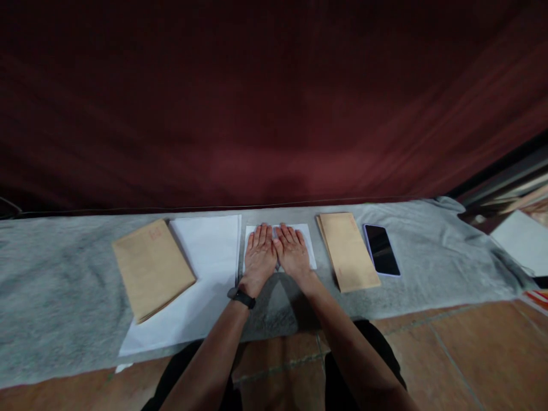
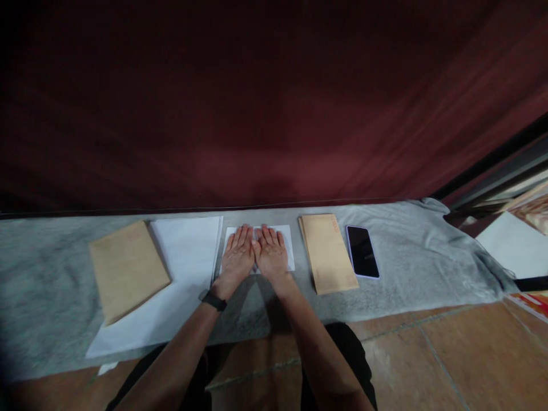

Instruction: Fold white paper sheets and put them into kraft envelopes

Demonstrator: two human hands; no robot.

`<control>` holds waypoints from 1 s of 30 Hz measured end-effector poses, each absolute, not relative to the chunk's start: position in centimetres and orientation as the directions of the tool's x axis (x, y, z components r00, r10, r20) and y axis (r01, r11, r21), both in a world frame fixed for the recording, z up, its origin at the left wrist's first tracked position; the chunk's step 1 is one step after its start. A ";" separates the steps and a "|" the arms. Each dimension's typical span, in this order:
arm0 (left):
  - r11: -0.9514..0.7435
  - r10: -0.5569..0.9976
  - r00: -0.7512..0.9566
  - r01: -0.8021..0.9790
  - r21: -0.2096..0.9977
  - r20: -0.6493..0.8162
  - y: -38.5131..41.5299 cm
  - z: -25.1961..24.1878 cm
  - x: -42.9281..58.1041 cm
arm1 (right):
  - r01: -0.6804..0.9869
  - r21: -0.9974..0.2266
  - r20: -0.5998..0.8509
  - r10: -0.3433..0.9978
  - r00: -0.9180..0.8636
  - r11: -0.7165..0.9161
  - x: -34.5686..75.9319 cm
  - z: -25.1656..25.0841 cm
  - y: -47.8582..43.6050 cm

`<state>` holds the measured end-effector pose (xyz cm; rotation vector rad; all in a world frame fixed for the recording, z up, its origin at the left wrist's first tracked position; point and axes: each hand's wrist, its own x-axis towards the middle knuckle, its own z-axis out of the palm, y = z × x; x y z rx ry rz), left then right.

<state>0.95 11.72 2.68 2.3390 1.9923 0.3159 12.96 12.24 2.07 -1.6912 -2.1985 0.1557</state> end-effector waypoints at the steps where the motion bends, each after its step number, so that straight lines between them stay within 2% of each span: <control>1: -0.158 0.983 0.138 0.973 0.170 0.124 11.8 2.7 0.9 | 0.918 -0.293 0.216 0.954 -0.209 0.267 13.0 2.0 12.3; 19: -0.035 0.985 -0.001 0.977 0.210 0.172 12.1 2.0 0.3 | 0.970 -0.210 0.326 0.944 -0.049 0.123 15.3 0.2 12.6; 30: 0.016 0.982 -0.060 0.971 0.239 0.177 11.7 2.1 0.1 | 0.968 -0.215 0.352 0.935 -0.048 0.131 16.7 -0.2 11.6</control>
